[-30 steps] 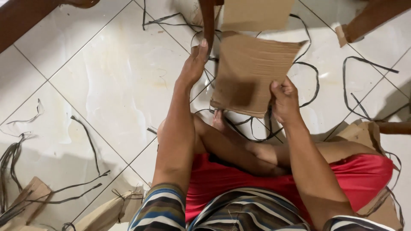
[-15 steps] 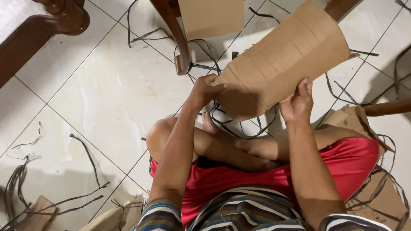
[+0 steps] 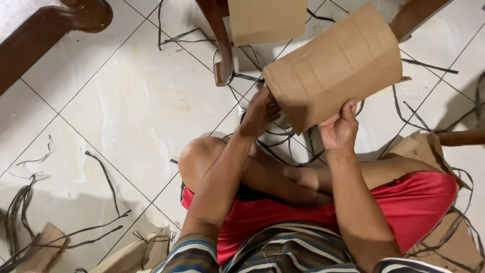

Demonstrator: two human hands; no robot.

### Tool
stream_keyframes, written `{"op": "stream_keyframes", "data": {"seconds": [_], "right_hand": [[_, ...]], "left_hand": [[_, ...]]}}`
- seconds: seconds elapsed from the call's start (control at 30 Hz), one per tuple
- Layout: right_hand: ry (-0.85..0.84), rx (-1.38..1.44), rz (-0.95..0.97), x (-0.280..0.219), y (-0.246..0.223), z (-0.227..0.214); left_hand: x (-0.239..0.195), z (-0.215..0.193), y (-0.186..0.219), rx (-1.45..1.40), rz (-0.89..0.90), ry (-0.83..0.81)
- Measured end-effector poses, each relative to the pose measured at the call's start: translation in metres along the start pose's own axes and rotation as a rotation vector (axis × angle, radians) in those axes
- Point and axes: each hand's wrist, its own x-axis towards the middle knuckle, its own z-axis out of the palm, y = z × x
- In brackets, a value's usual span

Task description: Wrapping a wooden table leg with cardboard and securing it with plastic ties for shipping.

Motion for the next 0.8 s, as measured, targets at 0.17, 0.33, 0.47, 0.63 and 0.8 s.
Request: {"op": "stream_keyframes", "data": {"seconds": [0.17,0.33,0.47,0.63,0.8], "right_hand": [[0.056,0.117,0.08,0.009,0.018,-0.01],[0.125,0.221,0.132,0.054,0.043,-0.128],[0.289,0.027,0.205,0.025,0.021,-0.092],[0.264,-0.449,-0.16,-0.012,0.0,-0.008],[-0.472,-1.148,-0.334,-0.054,-0.025,0.127]], "left_hand": [[-0.052,0.032,0.04,-0.102,0.007,-0.149],[-0.06,0.024,0.072,-0.082,0.351,-0.16],[-0.093,0.016,0.127,0.171,0.484,-0.049],[-0.122,-0.005,0.182,0.795,0.705,-0.153],[-0.166,0.018,0.236,1.294,0.648,-0.294]]}}
